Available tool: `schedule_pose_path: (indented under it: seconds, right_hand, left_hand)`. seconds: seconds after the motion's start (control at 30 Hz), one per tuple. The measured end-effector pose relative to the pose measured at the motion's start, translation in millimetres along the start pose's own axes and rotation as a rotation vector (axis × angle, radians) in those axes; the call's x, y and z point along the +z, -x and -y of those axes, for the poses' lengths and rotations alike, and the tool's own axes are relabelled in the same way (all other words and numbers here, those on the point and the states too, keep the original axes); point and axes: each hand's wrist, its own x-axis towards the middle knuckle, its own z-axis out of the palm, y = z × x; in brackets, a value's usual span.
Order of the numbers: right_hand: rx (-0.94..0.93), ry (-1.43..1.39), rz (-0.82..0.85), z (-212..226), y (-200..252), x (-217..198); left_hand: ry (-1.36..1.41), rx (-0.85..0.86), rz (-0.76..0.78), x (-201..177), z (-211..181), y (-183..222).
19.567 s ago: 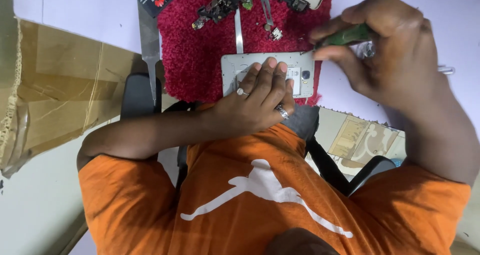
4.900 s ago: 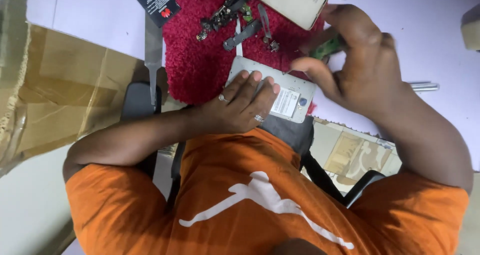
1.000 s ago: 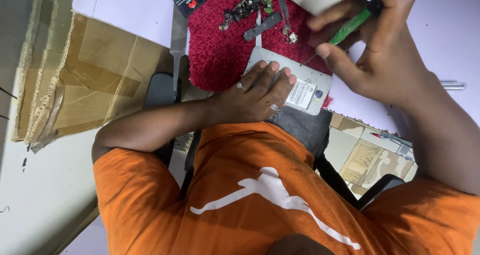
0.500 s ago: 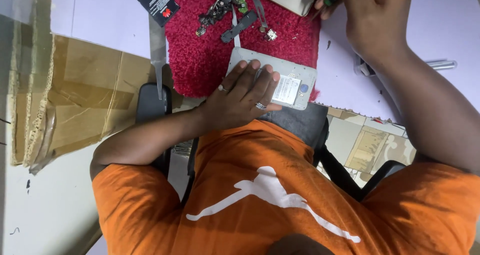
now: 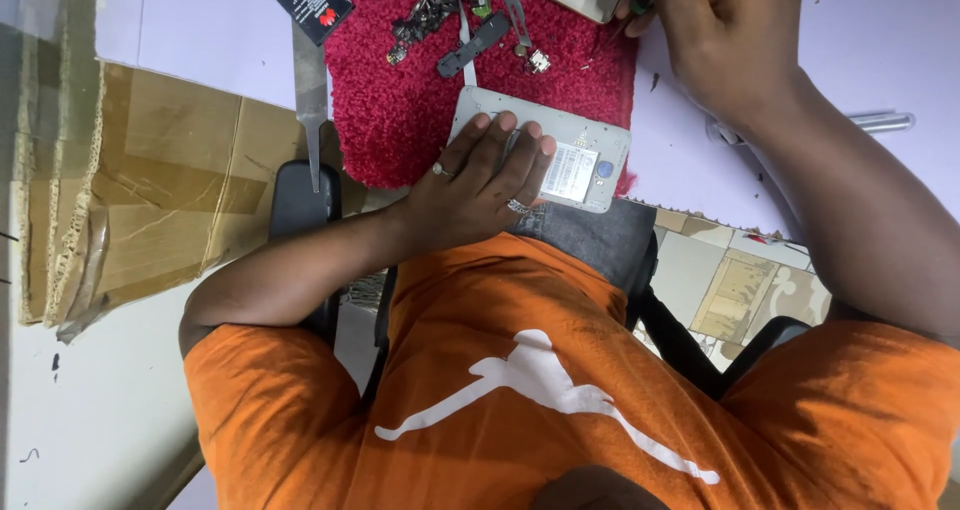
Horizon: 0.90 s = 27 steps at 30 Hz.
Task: Technician disassembling a mobile phone by removing screws and internal components at a repair bench.
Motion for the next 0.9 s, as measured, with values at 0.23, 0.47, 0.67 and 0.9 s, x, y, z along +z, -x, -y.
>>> schedule_pose_path:
  seconds: [0.23,0.47,0.67,0.9]
  right_hand:
    - [0.076,-0.165,0.037,2,-2,2]
    - [0.037,-0.112,0.058,1,-3,1]
    - [0.076,-0.084,0.055,4,-1,-1]
    - [0.053,-0.119,0.052,18,-7,-7]
  left_hand:
    - [0.03,-0.003,0.004,2,-1,1]
    - [0.038,-0.001,0.015,3,-2,3]
    - [0.017,0.017,0.009,1,1,1]
    - [0.021,0.013,0.008,2,1,1]
